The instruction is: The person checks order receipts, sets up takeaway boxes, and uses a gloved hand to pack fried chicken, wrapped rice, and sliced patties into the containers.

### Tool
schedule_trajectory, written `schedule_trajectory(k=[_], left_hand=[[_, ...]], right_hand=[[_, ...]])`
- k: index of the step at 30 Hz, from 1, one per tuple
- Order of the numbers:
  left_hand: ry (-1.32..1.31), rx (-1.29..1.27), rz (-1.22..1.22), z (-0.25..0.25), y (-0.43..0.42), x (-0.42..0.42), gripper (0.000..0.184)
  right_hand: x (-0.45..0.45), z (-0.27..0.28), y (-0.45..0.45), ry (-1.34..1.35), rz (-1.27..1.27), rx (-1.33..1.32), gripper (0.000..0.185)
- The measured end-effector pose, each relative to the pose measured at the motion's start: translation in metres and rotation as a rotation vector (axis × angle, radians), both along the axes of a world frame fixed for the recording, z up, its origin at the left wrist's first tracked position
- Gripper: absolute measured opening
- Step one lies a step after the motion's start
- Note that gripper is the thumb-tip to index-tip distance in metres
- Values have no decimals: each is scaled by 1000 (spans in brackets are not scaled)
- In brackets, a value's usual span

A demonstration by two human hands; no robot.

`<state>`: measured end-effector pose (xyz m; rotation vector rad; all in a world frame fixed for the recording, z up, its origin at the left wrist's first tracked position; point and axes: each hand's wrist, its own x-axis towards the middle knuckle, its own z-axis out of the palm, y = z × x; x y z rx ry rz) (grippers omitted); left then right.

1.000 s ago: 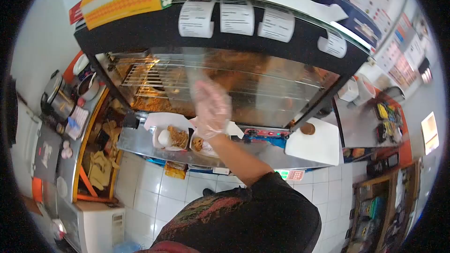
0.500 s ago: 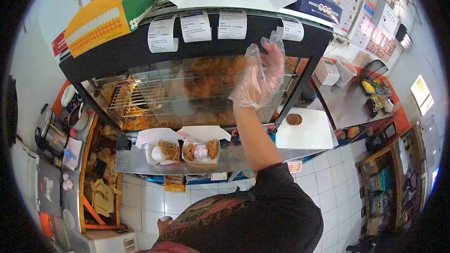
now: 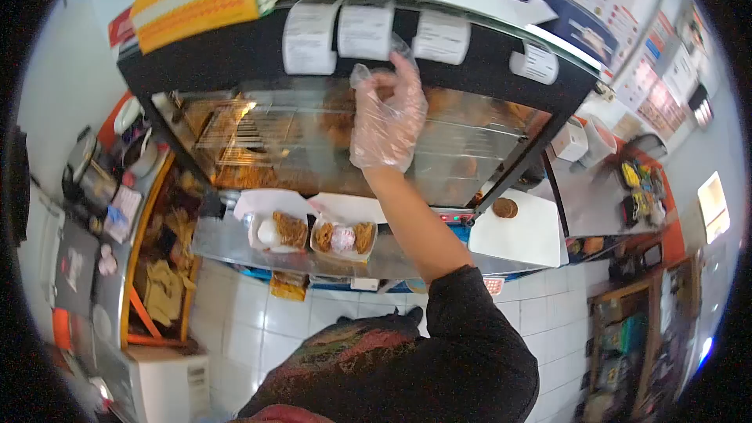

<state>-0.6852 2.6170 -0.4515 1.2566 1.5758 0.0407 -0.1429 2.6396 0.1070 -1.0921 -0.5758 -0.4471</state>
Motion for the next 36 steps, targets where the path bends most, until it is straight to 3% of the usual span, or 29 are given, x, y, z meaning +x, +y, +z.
schedule_trajectory(k=[1,2,6,8,9,12,15,16,17,20,21,22,23,25,27,28,29,30,35,36], left_hand=[[-15,-11,9,-1,-6,-5,60],[-23,-22,20,-7,-14,-14,60],[-62,-32,35,-19,-15,-30,57],[-110,-27,48,-28,-14,-41,56],[-132,-19,51,-33,-12,-46,55],[-75,-3,4,-22,3,-41,57],[6,18,-21,-5,20,-35,62],[5,26,-15,-1,25,-31,64],[-6,35,-7,-1,29,-23,64],[-150,66,95,-66,32,-37,63],[-207,62,139,-83,27,-44,63],[-142,27,122,-61,20,-36,63],[-77,-8,103,-30,13,-25,63],[18,15,19,0,8,-15,61],[129,47,-27,-22,2,-25,68],[-6,-16,25,-73,-3,-47,73],[-136,-86,82,-102,-6,-60,78],[-84,-62,92,-86,-12,-60,81],[-148,-83,226,-15,-1,-32,95],[-206,-29,256,-5,8,-20,98]], right_hand=[[-3,-11,4,-6,-15,8,48],[-7,-21,11,-6,84,258,44],[-12,-7,3,16,-17,418,44],[-5,6,3,-294,0,396,51],[-2,10,7,-283,6,396,51],[-5,14,8,-21,30,-29,57],[-12,-7,5,58,-77,-48,52],[-16,-28,8,61,-58,67,47],[-31,-41,5,149,-58,-62,47],[-77,-113,12,277,33,-367,37],[-92,-139,20,480,268,-371,34],[-97,-200,37,345,252,-454,33],[-108,-206,41,116,181,-842,35],[-116,-239,69,186,320,-989,31],[-108,-293,95,-198,273,-1267,31],[-102,-310,105,-198,277,-1262,31],[-97,-324,113,-245,349,-1428,31],[-97,-326,117,-293,423,-1593,32],[-107,-307,98,-215,497,-1612,33],[-111,-303,93,-169,472,-1512,32]])
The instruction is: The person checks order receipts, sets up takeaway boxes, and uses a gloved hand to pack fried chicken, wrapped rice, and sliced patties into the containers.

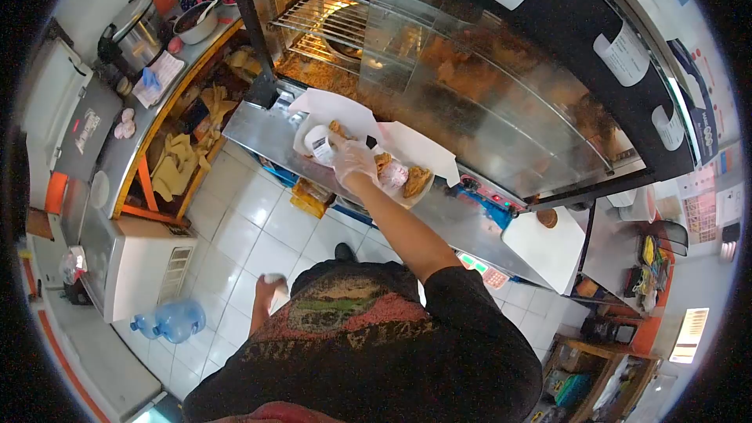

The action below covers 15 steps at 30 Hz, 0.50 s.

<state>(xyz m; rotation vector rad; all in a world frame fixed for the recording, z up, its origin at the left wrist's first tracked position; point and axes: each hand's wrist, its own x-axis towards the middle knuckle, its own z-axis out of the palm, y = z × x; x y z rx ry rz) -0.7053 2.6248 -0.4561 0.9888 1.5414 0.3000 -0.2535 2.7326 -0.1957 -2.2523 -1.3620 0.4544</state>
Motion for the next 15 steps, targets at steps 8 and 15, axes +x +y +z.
schedule_trajectory(k=[8,15], left_hand=[[-470,393,-242,193,157,193,50],[-490,311,-417,200,253,280,84]], right_hand=[[-29,-10,-39,285,-581,152,32],[-48,-24,-32,421,-761,51,34]])
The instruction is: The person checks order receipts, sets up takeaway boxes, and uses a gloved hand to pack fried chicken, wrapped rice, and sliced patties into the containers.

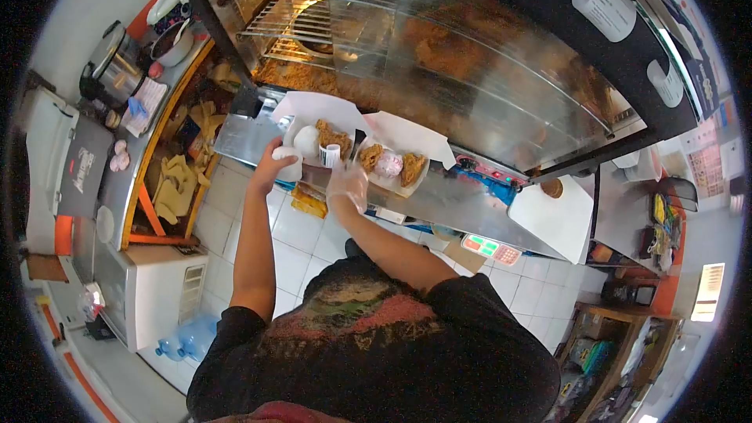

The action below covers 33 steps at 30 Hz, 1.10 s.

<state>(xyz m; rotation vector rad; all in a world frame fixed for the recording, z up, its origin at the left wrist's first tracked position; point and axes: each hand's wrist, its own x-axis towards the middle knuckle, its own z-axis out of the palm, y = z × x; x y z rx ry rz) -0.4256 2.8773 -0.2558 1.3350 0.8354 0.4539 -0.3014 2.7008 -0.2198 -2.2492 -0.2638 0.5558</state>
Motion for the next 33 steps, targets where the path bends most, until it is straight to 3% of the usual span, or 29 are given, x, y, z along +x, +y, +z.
schedule_trajectory(k=[1,2,3,5,7,8,11,13,14,16,17,19,20,23,24,25,26,27,28,31,33], left_hand=[[3,-35,-70,-6,8,5,89],[9,-38,-79,-4,8,6,89],[5,-107,-90,-1,10,8,89],[5,-177,-105,4,10,12,89],[56,-200,-113,9,12,12,89],[61,-195,-116,10,14,12,89],[120,-187,-156,9,19,8,90],[122,-193,-164,5,22,2,90],[126,-192,-167,8,21,-2,90],[84,-235,-128,16,14,-14,86],[90,-236,-132,20,10,-18,86],[55,-322,-83,27,4,-24,80],[24,-321,-63,9,7,-31,78],[-69,-342,-97,-26,17,-51,72],[-12,-332,-85,-9,3,-53,69],[-59,-297,-61,-37,8,-64,65],[40,-303,-47,-21,-5,-67,61],[-4,-307,-39,-32,-7,-76,58],[22,-123,-80,-75,4,-94,57],[-117,-513,51,-59,-39,-102,63],[-219,-482,10,-41,-72,-105,69]], right_hand=[[5,-35,0,-350,437,-197,36],[5,-37,3,-343,429,-200,36],[5,-39,10,137,157,-78,37],[8,-35,23,613,-130,51,38],[7,1,34,712,-579,54,39],[5,-9,37,718,-581,59,39],[4,-34,41,519,-552,60,38],[4,-15,39,492,-343,-155,32],[5,-26,41,496,-347,-154,32],[5,-64,44,254,5,-320,29],[3,-47,41,259,1,-320,29],[0,5,38,474,-355,-167,29],[-3,0,36,477,-371,-161,29],[-7,-43,22,453,7,3,30],[3,-50,15,423,110,56,31],[7,-11,7,626,-73,163,31],[5,31,2,825,-242,294,32],[6,17,2,834,-182,257,34],[7,-4,1,846,-113,215,37],[9,-19,-25,956,-49,473,49],[10,-16,-50,759,102,603,73]])
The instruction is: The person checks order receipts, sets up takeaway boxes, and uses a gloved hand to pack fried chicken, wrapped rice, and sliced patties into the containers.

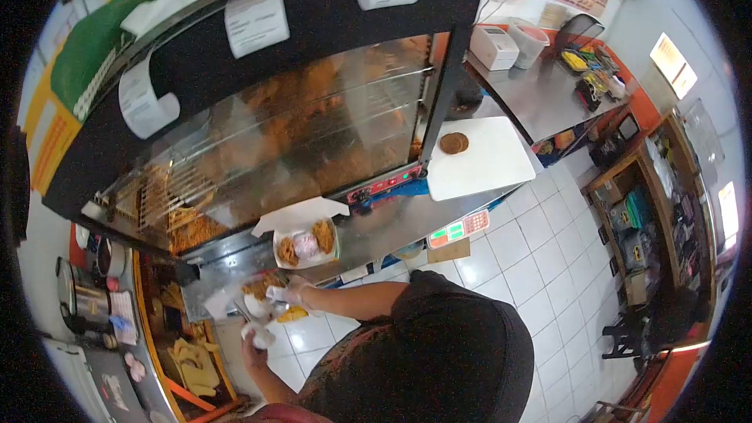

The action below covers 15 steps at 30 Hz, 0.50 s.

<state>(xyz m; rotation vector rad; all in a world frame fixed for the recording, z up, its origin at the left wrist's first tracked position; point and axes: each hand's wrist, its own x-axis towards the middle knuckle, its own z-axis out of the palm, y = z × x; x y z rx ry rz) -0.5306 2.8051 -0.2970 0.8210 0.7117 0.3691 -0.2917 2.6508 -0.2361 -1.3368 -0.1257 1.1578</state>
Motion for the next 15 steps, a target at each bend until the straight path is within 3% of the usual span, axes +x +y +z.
schedule_trajectory(k=[5,7,9,10,11,13,15], left_hand=[[-83,120,15,81,-89,25,88],[-80,109,-59,108,-117,42,90],[-75,93,-118,126,-145,68,92],[-85,69,-236,134,-159,86,90],[-95,45,-350,141,-174,104,88],[-133,19,-452,135,-208,148,83],[-244,26,-529,122,-248,203,78]], right_hand=[[34,17,-80,115,106,-61,59],[51,-7,-117,367,-97,26,51],[76,-34,-177,447,-137,349,47],[87,-11,-210,405,-189,289,42],[100,16,-243,363,-239,228,38],[132,-7,-301,350,-257,343,39],[163,6,-359,342,-331,411,41]])
